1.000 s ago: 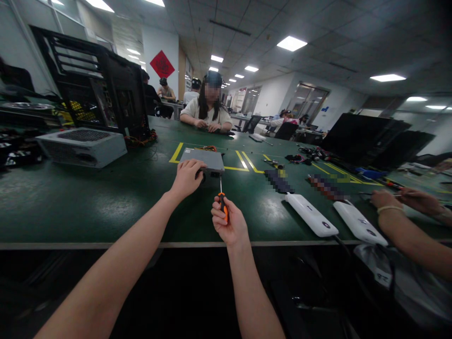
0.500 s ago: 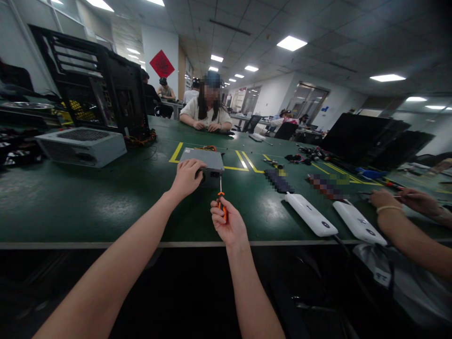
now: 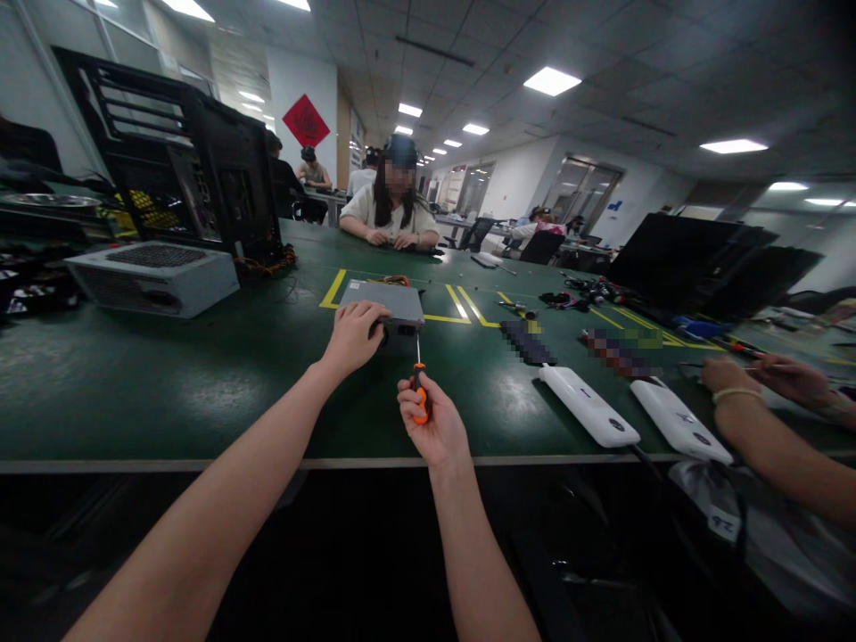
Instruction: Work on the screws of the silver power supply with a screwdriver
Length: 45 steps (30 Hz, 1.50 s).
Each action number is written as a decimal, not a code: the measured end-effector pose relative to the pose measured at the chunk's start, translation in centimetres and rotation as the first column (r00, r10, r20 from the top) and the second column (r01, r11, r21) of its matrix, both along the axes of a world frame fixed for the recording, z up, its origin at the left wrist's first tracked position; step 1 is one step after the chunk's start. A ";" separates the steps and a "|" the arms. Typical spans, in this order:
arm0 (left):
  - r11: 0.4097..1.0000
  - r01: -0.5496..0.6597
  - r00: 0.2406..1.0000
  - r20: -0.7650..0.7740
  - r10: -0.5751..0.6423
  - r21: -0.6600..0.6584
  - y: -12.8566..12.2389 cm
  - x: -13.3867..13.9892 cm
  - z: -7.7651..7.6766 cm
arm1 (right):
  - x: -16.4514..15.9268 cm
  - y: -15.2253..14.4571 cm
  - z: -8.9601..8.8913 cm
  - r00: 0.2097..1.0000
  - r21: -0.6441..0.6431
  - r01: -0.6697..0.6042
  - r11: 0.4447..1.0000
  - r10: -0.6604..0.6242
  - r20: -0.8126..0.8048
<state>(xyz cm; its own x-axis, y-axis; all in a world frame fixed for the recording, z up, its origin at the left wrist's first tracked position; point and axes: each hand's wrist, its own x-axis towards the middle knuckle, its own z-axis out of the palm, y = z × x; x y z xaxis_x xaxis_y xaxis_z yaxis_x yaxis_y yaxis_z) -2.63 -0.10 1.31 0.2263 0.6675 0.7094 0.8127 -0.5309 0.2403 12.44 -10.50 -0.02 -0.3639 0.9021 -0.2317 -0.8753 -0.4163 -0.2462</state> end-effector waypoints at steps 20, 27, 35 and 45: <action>1.000 -0.003 1.000 0.005 0.003 -0.011 0.0 0.0 0.0 | 0.4 0.1 -0.1 0.998 0.042 -0.047 0.998 0.048 -0.033; 1.000 0.007 1.000 0.010 -0.007 -0.006 0.0 0.0 0.0 | 0.1 0.0 0.1 0.999 0.003 -0.013 1.000 0.013 -0.042; 1.000 0.002 1.000 0.006 -0.002 -0.004 0.0 0.0 0.0 | 0.4 0.1 -0.2 0.999 0.044 -0.039 0.998 0.041 -0.035; 1.000 0.007 1.000 0.013 -0.007 -0.023 0.0 0.0 0.1 | 0.4 0.1 0.0 0.998 0.000 -0.019 1.000 0.019 -0.059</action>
<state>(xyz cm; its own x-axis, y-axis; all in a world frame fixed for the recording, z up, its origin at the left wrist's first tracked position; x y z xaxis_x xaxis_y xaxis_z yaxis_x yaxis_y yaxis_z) -2.58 -0.11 1.38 0.2215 0.6822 0.6968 0.8057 -0.5305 0.2634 12.81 -10.45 -0.01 -0.3942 0.8946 -0.2103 -0.8801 -0.4334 -0.1940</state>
